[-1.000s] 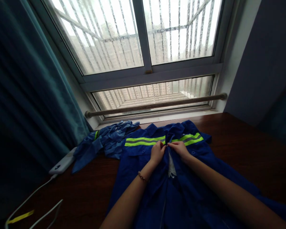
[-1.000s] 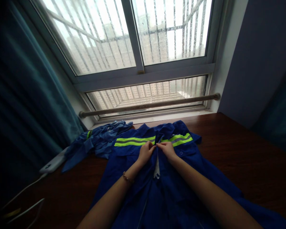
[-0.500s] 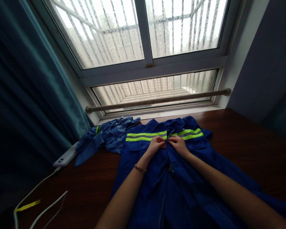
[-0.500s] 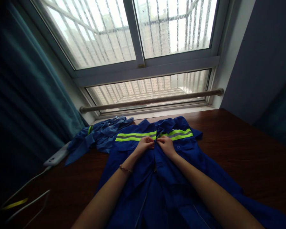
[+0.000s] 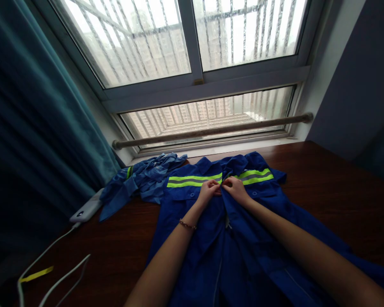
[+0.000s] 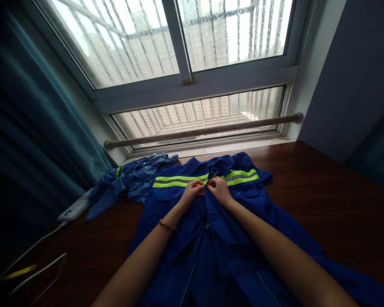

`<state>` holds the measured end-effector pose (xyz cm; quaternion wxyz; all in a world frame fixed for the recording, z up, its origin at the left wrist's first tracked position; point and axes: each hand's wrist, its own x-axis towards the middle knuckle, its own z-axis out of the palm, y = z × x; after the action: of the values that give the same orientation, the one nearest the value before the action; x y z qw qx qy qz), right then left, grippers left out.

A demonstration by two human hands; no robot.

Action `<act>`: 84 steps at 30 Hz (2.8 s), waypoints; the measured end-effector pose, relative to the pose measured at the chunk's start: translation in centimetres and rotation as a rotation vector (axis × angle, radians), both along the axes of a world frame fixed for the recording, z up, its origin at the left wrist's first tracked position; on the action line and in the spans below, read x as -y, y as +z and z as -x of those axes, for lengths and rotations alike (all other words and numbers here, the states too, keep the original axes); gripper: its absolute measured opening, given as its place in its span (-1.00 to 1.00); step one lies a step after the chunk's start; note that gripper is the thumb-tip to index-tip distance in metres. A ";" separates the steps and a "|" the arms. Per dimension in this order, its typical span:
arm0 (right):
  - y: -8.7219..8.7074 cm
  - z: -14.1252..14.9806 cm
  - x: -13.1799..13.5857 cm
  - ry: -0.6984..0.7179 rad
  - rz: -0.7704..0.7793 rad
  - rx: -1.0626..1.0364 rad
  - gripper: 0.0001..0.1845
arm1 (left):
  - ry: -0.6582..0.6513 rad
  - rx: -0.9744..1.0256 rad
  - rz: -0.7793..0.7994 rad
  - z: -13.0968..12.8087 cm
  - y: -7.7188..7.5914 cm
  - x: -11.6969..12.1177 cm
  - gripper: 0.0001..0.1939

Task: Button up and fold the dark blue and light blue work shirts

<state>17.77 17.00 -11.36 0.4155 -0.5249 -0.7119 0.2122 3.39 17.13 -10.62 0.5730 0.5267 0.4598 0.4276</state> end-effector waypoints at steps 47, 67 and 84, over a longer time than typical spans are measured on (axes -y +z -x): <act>0.9 0.5 1.7 0.122 -0.207 -0.140 -0.83 | 0.388 0.348 0.176 -1.3 0.7 0.8 -0.86; -0.1 0.1 0.7 0.075 -0.018 -0.283 -0.74 | 0.216 0.328 -0.017 -1.3 -0.2 0.9 -0.53; 4.6 1.3 8.1 -0.021 0.124 0.664 -0.70 | 0.239 0.124 -0.249 -1.0 -1.8 -2.8 -0.73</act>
<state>16.43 8.92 -6.74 0.1306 -0.5968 -0.7887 0.0683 4.42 19.89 -12.42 0.4758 0.5077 0.4263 0.5780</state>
